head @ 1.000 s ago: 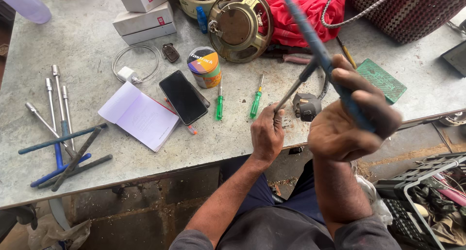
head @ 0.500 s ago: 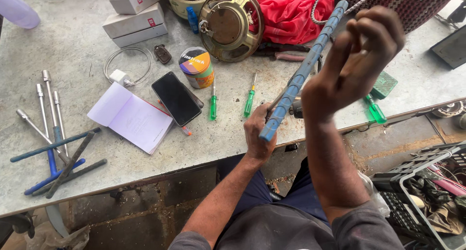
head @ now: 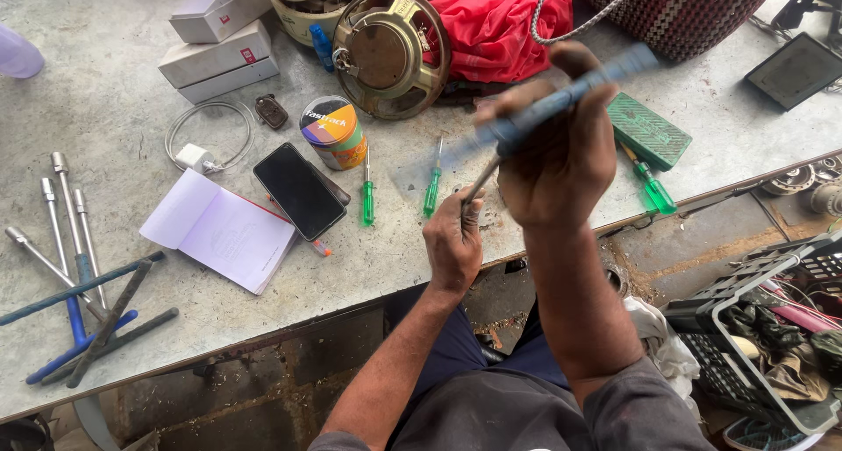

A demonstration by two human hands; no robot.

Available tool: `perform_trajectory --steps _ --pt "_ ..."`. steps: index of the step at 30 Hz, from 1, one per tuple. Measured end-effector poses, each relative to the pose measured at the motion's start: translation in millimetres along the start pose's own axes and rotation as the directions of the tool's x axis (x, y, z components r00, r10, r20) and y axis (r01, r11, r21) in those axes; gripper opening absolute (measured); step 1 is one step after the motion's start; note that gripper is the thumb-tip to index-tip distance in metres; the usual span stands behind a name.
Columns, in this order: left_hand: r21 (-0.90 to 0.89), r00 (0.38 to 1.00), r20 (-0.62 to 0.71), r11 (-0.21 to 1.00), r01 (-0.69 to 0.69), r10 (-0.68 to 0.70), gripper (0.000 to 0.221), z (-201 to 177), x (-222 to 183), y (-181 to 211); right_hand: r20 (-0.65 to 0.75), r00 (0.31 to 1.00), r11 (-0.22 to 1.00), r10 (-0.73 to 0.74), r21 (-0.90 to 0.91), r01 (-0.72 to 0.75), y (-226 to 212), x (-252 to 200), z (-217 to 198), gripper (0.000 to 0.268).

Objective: The person disassembles and reassembles a mechanical component using various screwdrivers and socket wrenches on a cluttered workbench.

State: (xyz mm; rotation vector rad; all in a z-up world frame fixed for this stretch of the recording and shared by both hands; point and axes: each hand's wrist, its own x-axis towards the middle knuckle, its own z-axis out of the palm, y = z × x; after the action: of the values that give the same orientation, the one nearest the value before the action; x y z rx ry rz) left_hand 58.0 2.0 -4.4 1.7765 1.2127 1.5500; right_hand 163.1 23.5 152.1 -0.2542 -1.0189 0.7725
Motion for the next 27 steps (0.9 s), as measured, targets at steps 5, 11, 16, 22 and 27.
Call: perform_trajectory --steps 5,11,16,22,27 --pt "-0.122 0.992 -0.019 0.985 -0.124 0.123 0.024 -2 -1 5 0.067 0.936 0.902 0.345 0.252 -0.35 15 5 -14 0.044" --pt "-0.119 1.0 -0.007 0.993 0.023 -0.024 0.016 -2 1 6 0.005 0.912 0.812 -0.409 -0.455 0.367 11 -26 16 0.053" --pt "-0.098 0.998 -0.061 0.995 -0.035 0.029 0.017 -2 -3 -6 -0.003 0.939 0.905 -0.343 -0.27 0.329 0 -25 17 0.046" --pt "-0.181 1.0 0.0 0.983 -0.024 0.025 0.019 3 -12 -18 0.015 0.968 0.955 0.249 0.165 -0.248 -10 9 8 0.046" --pt "-0.038 0.995 -0.054 0.995 -0.089 0.087 0.018 5 -13 -25 -0.035 0.87 0.602 -0.493 -0.735 0.311 0 -12 28 0.049"
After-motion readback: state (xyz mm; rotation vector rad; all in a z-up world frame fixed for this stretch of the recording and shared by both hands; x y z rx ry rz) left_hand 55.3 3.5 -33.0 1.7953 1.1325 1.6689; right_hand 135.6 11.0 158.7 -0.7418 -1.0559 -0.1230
